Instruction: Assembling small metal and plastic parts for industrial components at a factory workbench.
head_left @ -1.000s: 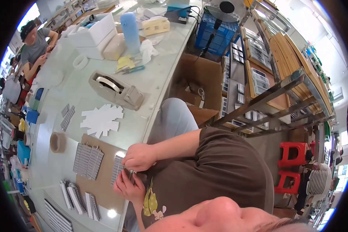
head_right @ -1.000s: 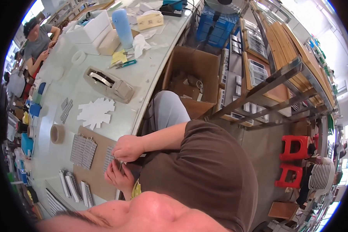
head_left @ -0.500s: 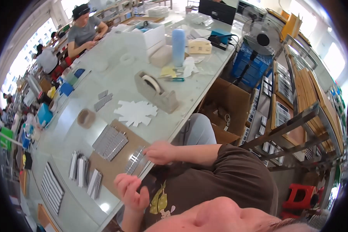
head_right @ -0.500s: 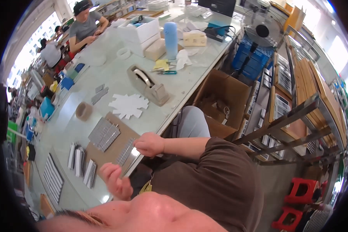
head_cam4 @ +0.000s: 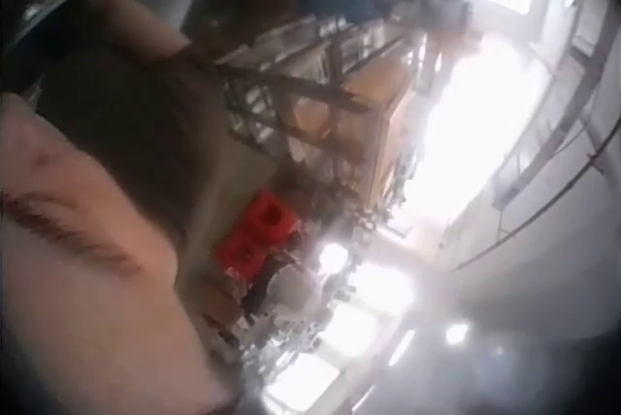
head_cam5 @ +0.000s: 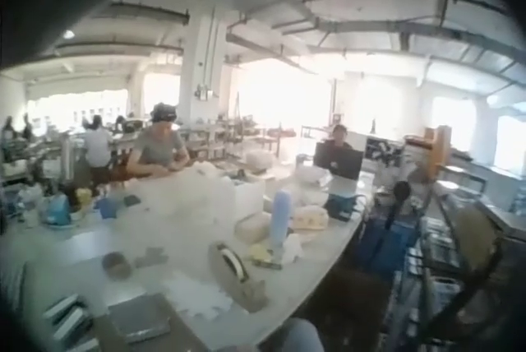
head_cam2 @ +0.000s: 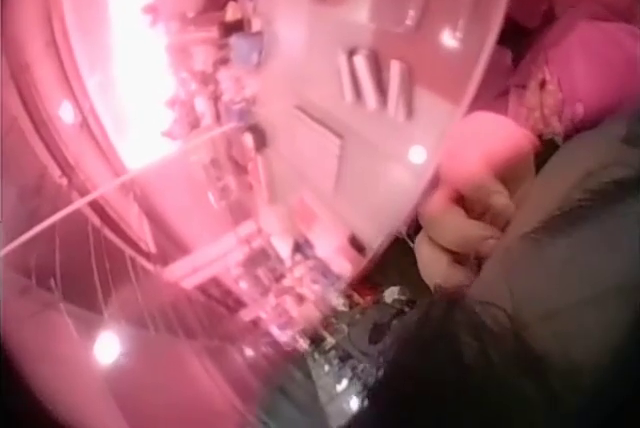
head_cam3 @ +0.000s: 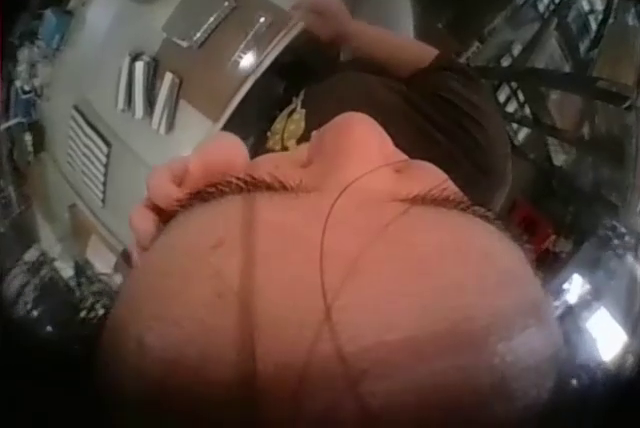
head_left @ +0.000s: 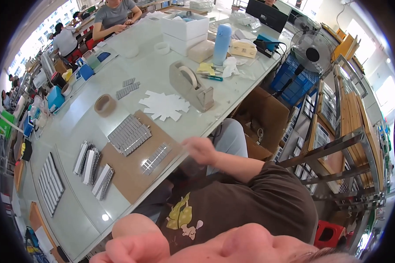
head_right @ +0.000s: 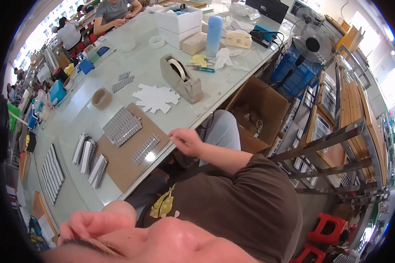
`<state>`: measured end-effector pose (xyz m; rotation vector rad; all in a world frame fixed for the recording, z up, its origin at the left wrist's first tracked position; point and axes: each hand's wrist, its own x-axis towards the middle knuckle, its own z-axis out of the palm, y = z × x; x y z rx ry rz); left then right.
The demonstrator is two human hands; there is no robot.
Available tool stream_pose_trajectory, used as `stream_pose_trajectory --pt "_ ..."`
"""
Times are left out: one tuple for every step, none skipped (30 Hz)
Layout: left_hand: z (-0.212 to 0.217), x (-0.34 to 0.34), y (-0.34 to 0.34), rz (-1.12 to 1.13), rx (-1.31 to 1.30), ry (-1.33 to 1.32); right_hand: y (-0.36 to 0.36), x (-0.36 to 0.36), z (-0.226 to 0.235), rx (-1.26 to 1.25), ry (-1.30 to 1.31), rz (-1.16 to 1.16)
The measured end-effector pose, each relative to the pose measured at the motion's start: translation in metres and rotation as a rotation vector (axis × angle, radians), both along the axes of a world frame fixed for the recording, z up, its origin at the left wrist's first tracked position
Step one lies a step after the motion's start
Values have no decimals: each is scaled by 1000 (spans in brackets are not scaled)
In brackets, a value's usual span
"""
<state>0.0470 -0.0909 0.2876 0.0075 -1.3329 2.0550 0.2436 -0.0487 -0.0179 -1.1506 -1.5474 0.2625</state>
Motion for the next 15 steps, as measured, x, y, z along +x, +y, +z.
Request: stream_pose_trajectory --pt "-2 -6 0 -8 -3 2 -4 8 -6 77 34 -9" --pt "-10 -8 5 -171 105 -263 -18 20 -5 48 53 -66" --pt "-34 -33 14 5 -100 231 -31 31 -1 22 66 -105" --pt "-47 -47 19 185 -299 725 -40 40 -5 31 56 -150" --pt "-47 -44 21 176 -302 718 -48 49 -6 0 39 -202" --pt "-45 -39 24 135 -246 651 -57 58 -7 -30 21 -254" --pt "-42 -38 23 118 -193 580 -61 65 -13 -26 16 -293" --pt "-44 -39 24 113 -193 576 -67 76 -21 -26 16 -361" --pt "-46 -40 25 116 -171 595 -73 89 -28 -26 16 -425" --pt "-48 -43 27 126 -151 618 -80 98 -37 -161 99 -518" --pt "-35 -33 23 122 -151 617 -84 110 -49 -122 130 -574" --pt "-10 -14 13 -2 -111 202 -86 123 -62 -83 163 -624" --pt "4 1 9 -137 -65 -209 -93 135 -74 -88 264 -653" --pt "-7 -7 12 -117 -57 -210 -92 140 -82 -85 264 -631" --pt "-25 -20 15 60 -140 139 -92 142 -91 -121 390 -638"
